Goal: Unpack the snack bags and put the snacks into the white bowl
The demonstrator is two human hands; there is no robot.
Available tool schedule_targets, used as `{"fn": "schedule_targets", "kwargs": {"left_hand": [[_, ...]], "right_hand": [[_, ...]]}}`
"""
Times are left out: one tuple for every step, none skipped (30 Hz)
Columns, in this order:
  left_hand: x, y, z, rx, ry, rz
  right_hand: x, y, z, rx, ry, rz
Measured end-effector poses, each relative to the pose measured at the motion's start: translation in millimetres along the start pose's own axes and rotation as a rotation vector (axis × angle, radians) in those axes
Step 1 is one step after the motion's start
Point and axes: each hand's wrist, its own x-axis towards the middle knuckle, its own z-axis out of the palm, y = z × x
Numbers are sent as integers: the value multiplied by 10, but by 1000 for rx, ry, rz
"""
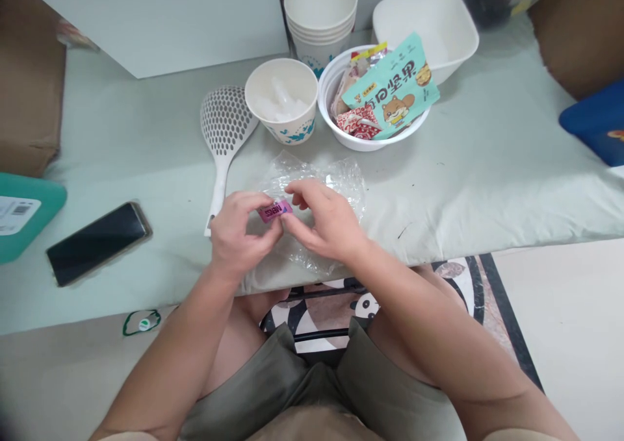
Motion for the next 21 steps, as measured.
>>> {"fn": "schedule_targets", "kwargs": {"left_hand": [[5,21,16,2,-1,33],[7,37,33,0,2,49],[8,46,50,-7,5,52],[6,50,65,-19,8,48],[3,50,78,-33,8,38],[-1,45,88,-47,11,27],[-5,37,95,-61,16,17],[-7,28,99,-73,30,8],[-7,18,102,-80,53,0],[-5,8,103,-83,86,-7],[0,-2,103,-86,124,-15],[8,-10,103,-94,158,-27],[20,-17,105,-108,179,-44],[36,-23,108,-132,186,-64],[56,-27,115,-167,180,-86],[79,-29,125,-208,168,-114],[105,-30,140,-255,158,-152],[133,-27,159,-305,153,-204],[162,-22,182,-357,155,-273],[192,-14,207,-409,163,-353],[220,-4,235,-459,170,-435]], "right_hand": [[5,-10,10,14,4,3],[11,-18,20,26,5,10],[17,-25,28,35,10,21],[24,-30,33,42,23,33],[33,-35,34,46,40,41],[46,-39,29,48,63,42],[62,-42,17,49,87,36],[84,-41,-3,47,114,26],[110,-34,-32,42,149,20],[140,-19,-68,36,191,22],[174,8,-110,30,243,35],[210,48,-157,25,301,56],[248,102,-206,22,359,84],[288,167,-255,24,413,110],[329,239,-303,27,455,130],[371,313,-348,18,482,151],[413,382,-389,-6,499,172],[454,441,-425,-40,507,195],[493,487,-457,-79,502,217],[530,519,-485,-118,493,237],[562,538,-508,-155,478,254]]}}
